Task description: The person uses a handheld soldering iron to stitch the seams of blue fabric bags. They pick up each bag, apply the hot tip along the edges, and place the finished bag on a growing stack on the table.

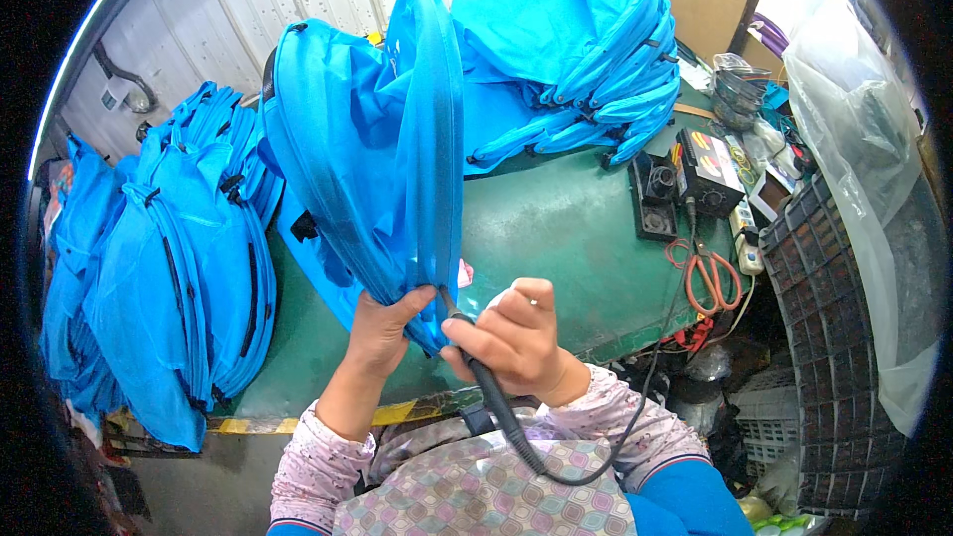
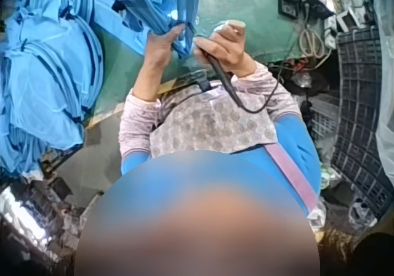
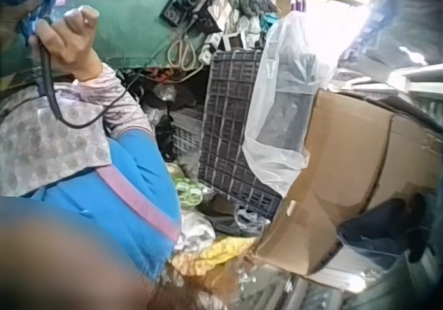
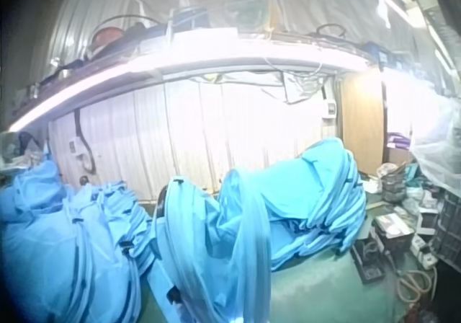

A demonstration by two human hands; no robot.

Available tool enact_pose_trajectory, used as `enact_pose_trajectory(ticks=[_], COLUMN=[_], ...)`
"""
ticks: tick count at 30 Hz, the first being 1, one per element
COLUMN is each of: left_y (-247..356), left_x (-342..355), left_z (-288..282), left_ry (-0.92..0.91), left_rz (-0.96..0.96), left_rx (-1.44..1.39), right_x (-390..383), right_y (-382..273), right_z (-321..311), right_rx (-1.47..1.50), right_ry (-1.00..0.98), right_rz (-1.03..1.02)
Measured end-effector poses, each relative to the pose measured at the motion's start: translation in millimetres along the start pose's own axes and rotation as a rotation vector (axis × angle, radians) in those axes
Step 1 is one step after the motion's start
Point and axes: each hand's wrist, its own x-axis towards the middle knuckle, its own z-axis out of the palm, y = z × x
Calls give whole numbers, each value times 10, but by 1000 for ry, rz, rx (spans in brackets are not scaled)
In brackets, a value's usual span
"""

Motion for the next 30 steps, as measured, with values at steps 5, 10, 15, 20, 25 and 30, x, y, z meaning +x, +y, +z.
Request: enact_pose_trajectory(ticks=[5, 10, 15, 20, 25, 30], left_y=[-17, -67, -100, -73, -261, -370], left_x=[-15, -132, -225, -175, -85, -126], left_z=[34, -20, -261, -252, 14, 114], left_ry=[42, -12, -13, -44, 137, 241], left_rz=[21, 40, 56, 68, 187, 277], left_rx=[-55, -314, -242, -242, -205, -278], right_x=[84, 265, 60, 60, 191, 250], right_y=[79, 436, 654, 615, 302, 1], right_z=[-40, 371, 451, 423, 305, 56], right_rx=[85, 72, -85, -70, 113, 160], right_ry=[120, 41, 78, 139, 235, 107], right_rz=[32, -56, 79, 195, -6, 22])
